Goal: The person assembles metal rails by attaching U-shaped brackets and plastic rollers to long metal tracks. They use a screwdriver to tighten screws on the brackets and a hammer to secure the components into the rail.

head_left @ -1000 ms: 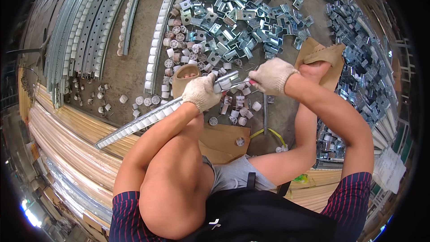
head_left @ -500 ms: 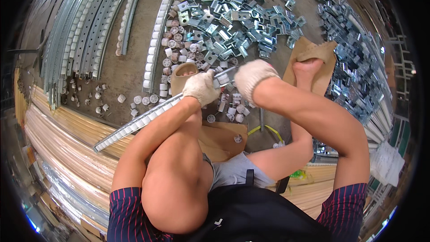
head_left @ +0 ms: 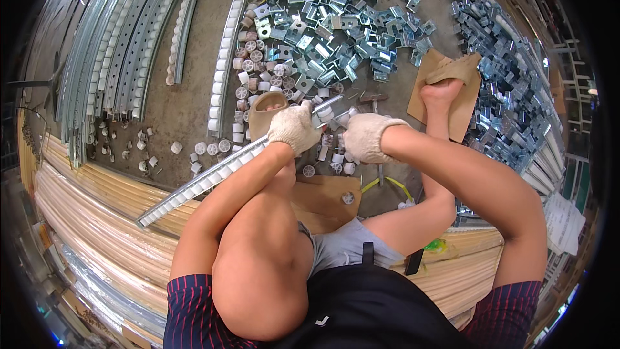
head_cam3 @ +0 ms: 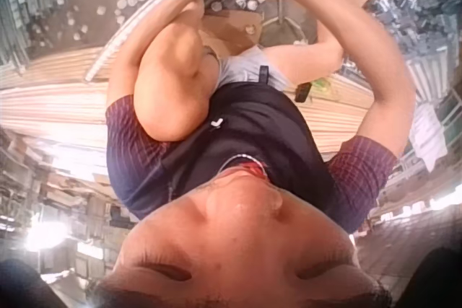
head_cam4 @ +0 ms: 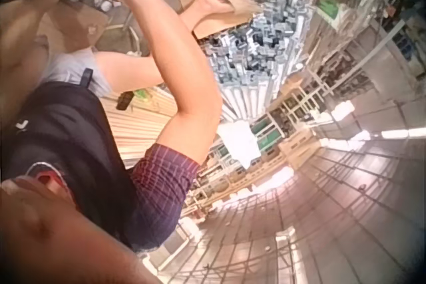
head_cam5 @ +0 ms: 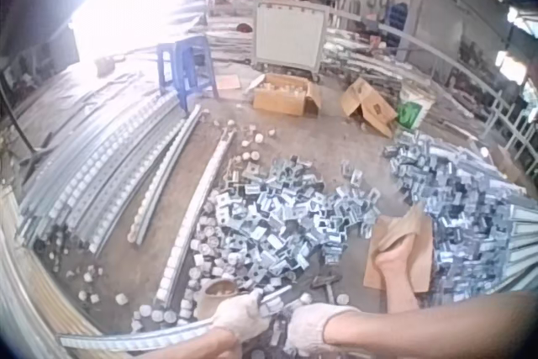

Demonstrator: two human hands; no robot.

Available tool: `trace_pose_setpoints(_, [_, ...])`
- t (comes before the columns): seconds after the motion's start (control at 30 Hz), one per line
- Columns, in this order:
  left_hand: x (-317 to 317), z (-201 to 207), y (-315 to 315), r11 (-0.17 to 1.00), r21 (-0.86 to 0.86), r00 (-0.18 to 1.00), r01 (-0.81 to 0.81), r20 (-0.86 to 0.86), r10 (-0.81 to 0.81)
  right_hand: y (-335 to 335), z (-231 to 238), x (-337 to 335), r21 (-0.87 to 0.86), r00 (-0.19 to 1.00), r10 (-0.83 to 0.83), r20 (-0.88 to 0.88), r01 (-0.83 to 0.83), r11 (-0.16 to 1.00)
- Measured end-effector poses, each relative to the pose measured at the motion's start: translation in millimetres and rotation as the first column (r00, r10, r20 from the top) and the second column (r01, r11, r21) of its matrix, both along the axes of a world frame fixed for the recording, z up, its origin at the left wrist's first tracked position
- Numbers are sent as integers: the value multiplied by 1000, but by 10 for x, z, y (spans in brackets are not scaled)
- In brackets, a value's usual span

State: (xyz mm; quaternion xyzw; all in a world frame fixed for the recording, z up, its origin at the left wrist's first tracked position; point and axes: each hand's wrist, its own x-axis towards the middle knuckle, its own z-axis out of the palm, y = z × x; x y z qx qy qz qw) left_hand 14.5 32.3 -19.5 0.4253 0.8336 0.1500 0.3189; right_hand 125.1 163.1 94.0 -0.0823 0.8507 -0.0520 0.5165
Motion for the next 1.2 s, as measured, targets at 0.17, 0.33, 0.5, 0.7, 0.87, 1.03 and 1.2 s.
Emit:
trace_pose_setpoints(0.17, [-43, -2, -3, 999, -21, 999, 39, -26, -39, -358, -78, 385, -274, 222, -971, 94, 943, 189])
trace_pose_setpoints(0.33, [-74, 75, 14, 996, -70, 998, 58, -31, -60, -846, -178, 397, -287, -510, -770, 385, 727, -624])
trace_pose_setpoints(0.5, [-42, 124, 94, 993, -92, 997, 70, -32, -73, -1269, -353, 470, -453, -654, -632, 416, 453, -768])
trace_pose_setpoints(0.7, [-111, -113, 36, 996, -2, 990, 86, -112, -86, -1701, -885, 708, -794, -394, -902, -174, 599, -109])
trace_pose_setpoints(0.87, [-54, -50, 58, 998, -23, 996, 61, -66, -62, -1347, -437, 1059, -769, -312, -935, -171, 636, -71])
trace_pose_setpoints(1.03, [-15, 28, 42, 998, -31, 997, 52, -61, -54, -1203, -331, 1194, -599, -190, -961, -203, 800, -31])
trace_pose_setpoints(1.2, [1, 35, 33, 999, -24, 993, 45, -104, -48, -1319, -248, 1139, -561, -296, -947, 127, 766, -314])
